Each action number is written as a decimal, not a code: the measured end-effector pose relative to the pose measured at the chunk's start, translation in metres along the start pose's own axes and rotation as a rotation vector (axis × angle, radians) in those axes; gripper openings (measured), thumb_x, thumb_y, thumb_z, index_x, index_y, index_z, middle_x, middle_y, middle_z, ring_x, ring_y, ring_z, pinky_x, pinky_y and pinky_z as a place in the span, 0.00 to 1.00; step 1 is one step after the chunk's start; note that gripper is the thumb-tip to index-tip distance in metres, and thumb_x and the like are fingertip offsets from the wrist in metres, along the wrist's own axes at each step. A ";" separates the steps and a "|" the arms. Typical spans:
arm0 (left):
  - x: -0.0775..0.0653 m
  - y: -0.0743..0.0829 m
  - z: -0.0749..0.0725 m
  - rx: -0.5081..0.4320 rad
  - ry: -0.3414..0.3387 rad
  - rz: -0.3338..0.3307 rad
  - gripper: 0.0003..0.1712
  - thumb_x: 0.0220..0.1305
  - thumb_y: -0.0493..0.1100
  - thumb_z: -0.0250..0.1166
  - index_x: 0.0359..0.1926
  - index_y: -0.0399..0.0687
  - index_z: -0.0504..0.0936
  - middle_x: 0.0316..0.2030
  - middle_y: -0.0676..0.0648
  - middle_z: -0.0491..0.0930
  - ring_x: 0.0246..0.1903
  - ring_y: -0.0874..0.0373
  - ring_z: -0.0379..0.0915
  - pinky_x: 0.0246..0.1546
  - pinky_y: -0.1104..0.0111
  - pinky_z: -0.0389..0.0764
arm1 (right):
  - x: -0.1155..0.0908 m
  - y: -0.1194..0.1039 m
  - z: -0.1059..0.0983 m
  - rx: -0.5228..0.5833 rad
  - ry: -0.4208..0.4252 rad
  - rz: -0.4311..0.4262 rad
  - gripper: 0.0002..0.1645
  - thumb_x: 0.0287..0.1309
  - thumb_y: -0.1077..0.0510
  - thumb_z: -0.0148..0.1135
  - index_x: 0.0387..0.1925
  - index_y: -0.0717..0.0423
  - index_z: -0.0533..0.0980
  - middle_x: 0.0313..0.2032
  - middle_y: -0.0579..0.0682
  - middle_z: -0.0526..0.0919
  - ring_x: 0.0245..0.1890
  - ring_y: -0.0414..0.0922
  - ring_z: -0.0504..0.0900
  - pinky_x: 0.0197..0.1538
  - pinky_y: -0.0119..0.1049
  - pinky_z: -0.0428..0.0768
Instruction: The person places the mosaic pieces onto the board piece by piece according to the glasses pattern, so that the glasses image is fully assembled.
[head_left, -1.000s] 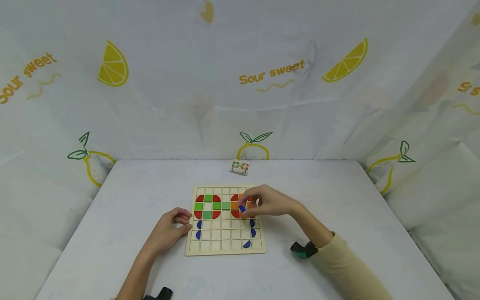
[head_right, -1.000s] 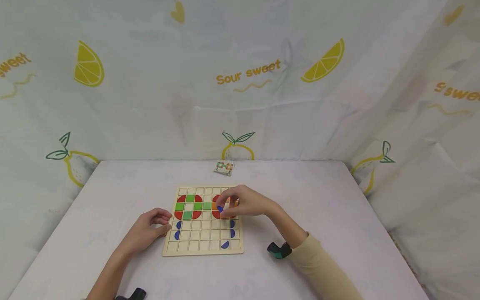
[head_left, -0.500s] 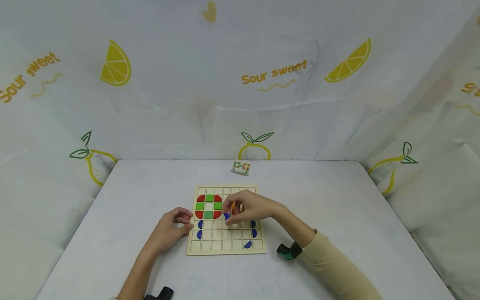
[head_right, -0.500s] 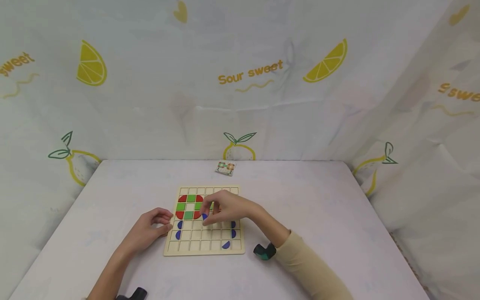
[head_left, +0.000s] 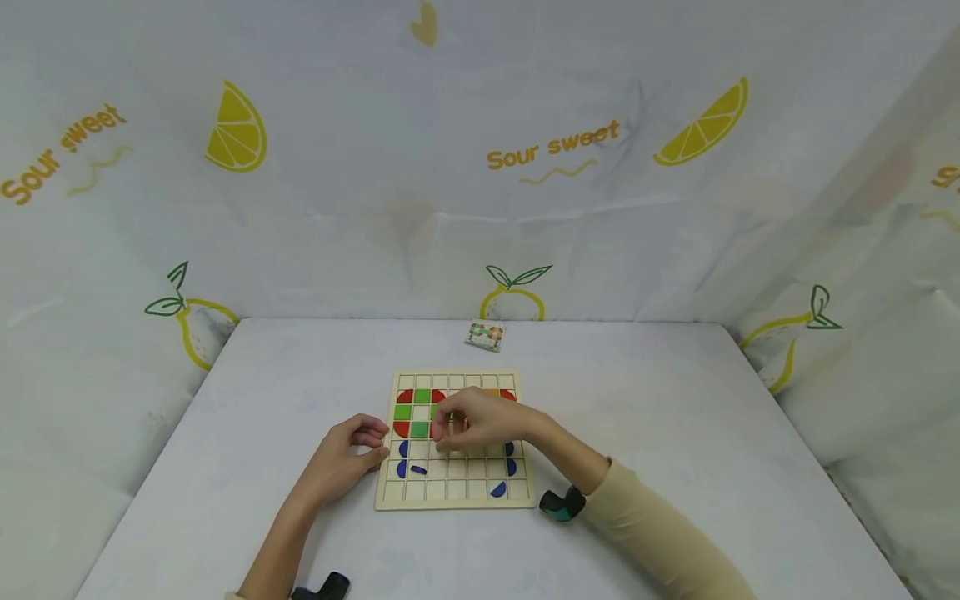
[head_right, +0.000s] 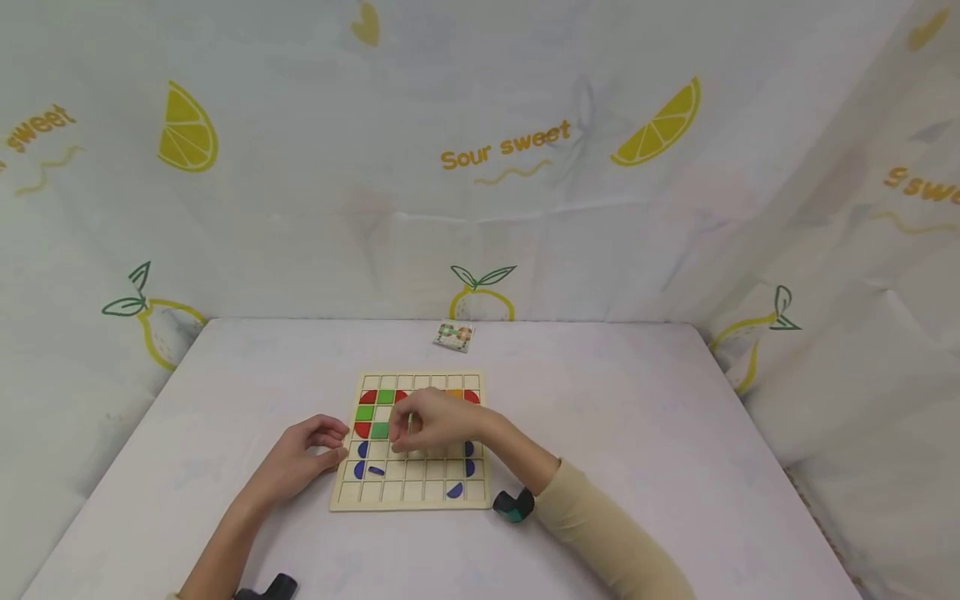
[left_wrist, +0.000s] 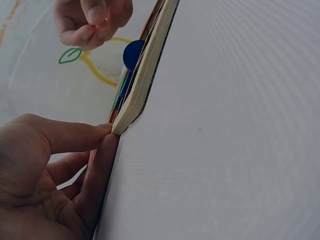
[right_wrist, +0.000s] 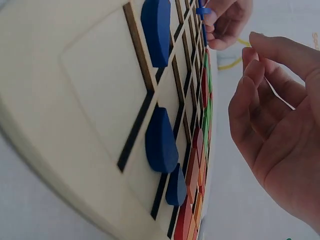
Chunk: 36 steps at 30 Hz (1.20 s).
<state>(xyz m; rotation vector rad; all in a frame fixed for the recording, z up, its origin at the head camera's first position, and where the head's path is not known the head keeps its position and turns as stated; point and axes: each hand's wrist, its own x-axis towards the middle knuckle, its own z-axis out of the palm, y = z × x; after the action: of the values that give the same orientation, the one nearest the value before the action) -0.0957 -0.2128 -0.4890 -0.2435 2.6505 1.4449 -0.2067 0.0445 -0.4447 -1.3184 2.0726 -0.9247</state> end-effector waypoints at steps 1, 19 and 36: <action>0.000 0.000 0.000 -0.002 0.000 -0.002 0.17 0.68 0.37 0.72 0.56 0.42 0.83 0.44 0.46 0.85 0.45 0.57 0.80 0.43 0.74 0.79 | 0.002 0.000 0.002 -0.004 -0.013 0.000 0.04 0.69 0.56 0.74 0.40 0.51 0.85 0.35 0.40 0.86 0.33 0.33 0.78 0.40 0.25 0.79; 0.001 -0.003 -0.001 -0.012 -0.016 0.022 0.17 0.68 0.37 0.73 0.56 0.42 0.83 0.44 0.46 0.86 0.45 0.58 0.80 0.42 0.74 0.80 | 0.032 -0.014 0.026 -0.149 -0.171 0.020 0.08 0.64 0.57 0.78 0.43 0.54 0.86 0.33 0.39 0.85 0.31 0.28 0.76 0.39 0.21 0.77; 0.001 -0.002 -0.002 -0.021 -0.020 0.035 0.17 0.68 0.37 0.73 0.56 0.41 0.83 0.44 0.46 0.86 0.45 0.58 0.80 0.41 0.73 0.80 | 0.029 -0.012 0.021 -0.026 -0.170 -0.012 0.07 0.66 0.60 0.76 0.44 0.55 0.87 0.34 0.41 0.87 0.29 0.29 0.78 0.38 0.22 0.78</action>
<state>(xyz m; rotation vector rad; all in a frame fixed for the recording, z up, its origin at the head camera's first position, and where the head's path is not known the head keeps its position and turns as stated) -0.0959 -0.2155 -0.4901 -0.1841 2.6380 1.4780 -0.1961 0.0086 -0.4509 -1.3749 1.9539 -0.7647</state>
